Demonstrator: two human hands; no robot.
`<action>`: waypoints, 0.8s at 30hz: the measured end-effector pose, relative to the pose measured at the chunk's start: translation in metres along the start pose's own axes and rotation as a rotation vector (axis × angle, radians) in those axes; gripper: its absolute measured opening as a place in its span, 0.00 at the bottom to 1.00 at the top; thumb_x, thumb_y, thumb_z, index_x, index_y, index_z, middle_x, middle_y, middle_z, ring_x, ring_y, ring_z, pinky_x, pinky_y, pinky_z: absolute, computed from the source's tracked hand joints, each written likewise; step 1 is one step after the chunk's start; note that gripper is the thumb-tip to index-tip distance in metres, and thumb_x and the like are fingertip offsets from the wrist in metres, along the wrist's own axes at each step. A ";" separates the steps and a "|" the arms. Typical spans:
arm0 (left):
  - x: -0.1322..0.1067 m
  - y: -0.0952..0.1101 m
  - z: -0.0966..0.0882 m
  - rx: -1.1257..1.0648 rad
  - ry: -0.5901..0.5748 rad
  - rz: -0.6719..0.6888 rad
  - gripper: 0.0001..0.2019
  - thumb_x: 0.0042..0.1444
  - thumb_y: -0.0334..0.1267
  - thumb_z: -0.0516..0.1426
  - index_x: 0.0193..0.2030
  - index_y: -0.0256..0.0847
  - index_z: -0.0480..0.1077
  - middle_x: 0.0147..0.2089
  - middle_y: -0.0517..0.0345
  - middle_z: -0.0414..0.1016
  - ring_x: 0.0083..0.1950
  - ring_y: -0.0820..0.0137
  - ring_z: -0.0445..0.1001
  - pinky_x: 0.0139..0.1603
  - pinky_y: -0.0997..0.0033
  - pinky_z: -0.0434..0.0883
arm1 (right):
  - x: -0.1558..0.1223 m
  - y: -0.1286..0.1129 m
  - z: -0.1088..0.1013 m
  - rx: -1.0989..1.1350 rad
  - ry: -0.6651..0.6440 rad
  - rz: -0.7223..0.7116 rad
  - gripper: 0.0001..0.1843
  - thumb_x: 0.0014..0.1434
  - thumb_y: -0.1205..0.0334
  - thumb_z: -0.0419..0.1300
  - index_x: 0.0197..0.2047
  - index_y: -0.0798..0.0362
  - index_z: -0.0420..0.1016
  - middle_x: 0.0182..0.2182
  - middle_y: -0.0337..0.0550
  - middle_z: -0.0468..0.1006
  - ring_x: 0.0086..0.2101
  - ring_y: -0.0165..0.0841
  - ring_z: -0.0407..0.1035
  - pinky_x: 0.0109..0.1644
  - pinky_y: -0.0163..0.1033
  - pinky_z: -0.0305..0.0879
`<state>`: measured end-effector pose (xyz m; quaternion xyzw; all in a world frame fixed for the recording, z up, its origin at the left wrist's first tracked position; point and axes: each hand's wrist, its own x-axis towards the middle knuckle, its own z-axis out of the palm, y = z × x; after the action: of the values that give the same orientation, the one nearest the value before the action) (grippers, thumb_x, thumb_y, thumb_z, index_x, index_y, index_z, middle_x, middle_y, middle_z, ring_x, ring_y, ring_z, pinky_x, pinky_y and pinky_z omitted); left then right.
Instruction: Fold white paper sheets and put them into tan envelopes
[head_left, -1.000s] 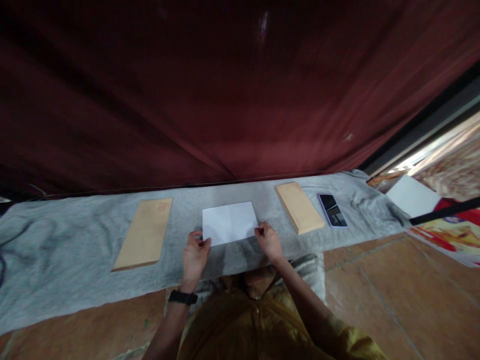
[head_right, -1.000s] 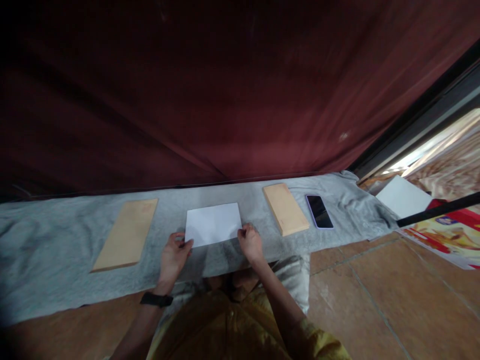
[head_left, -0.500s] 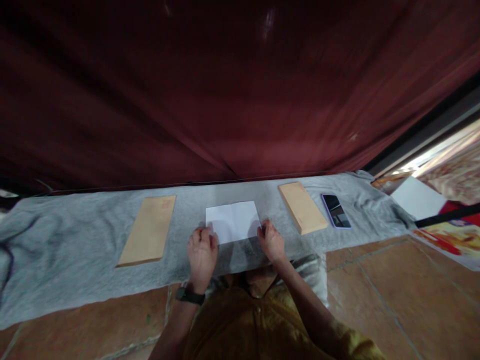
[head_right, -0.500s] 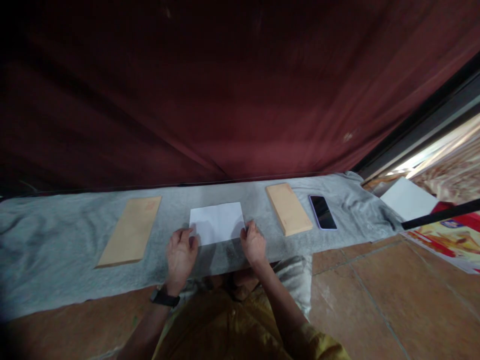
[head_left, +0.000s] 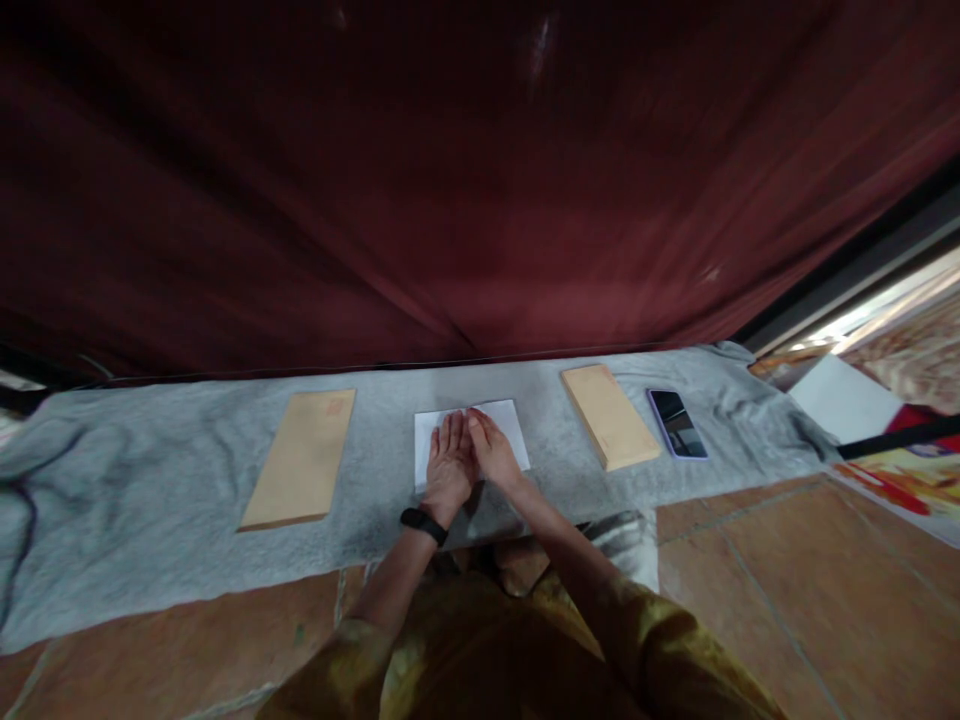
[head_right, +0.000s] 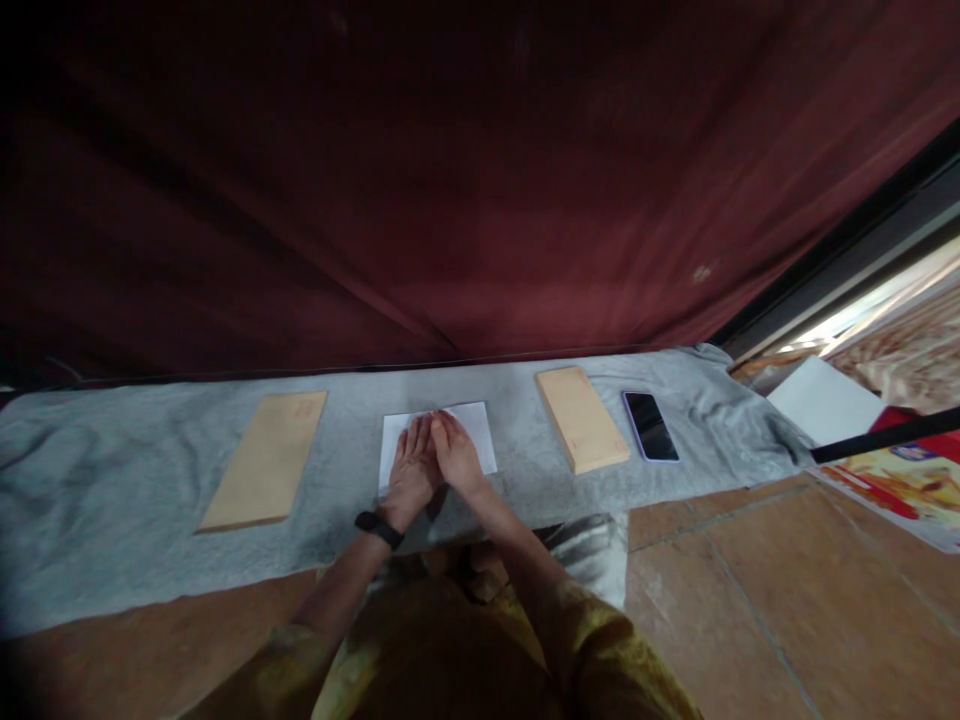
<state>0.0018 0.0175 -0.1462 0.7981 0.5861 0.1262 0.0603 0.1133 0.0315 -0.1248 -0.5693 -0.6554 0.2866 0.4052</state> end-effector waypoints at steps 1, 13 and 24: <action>0.001 -0.003 0.002 0.010 -0.012 -0.004 0.34 0.62 0.33 0.49 0.75 0.30 0.49 0.76 0.38 0.50 0.79 0.51 0.42 0.75 0.44 0.47 | 0.002 0.002 0.004 -0.039 -0.026 -0.030 0.28 0.75 0.53 0.39 0.65 0.51 0.71 0.60 0.46 0.75 0.63 0.34 0.64 0.70 0.44 0.58; -0.003 -0.009 0.006 0.006 0.062 -0.064 0.29 0.67 0.34 0.43 0.74 0.28 0.53 0.76 0.40 0.51 0.79 0.55 0.43 0.76 0.46 0.48 | -0.006 0.027 0.002 -0.506 -0.122 -0.192 0.25 0.74 0.56 0.45 0.69 0.54 0.65 0.69 0.51 0.63 0.69 0.41 0.54 0.73 0.54 0.48; -0.012 -0.024 0.001 -0.038 0.150 -0.151 0.30 0.69 0.43 0.44 0.74 0.31 0.52 0.76 0.38 0.52 0.78 0.56 0.48 0.75 0.48 0.49 | -0.014 0.045 -0.014 -0.580 -0.094 -0.151 0.28 0.73 0.55 0.48 0.72 0.54 0.60 0.71 0.51 0.57 0.70 0.44 0.51 0.73 0.54 0.46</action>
<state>-0.0233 0.0131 -0.1548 0.7386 0.6450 0.1918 0.0405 0.1487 0.0253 -0.1581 -0.5970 -0.7685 0.0824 0.2150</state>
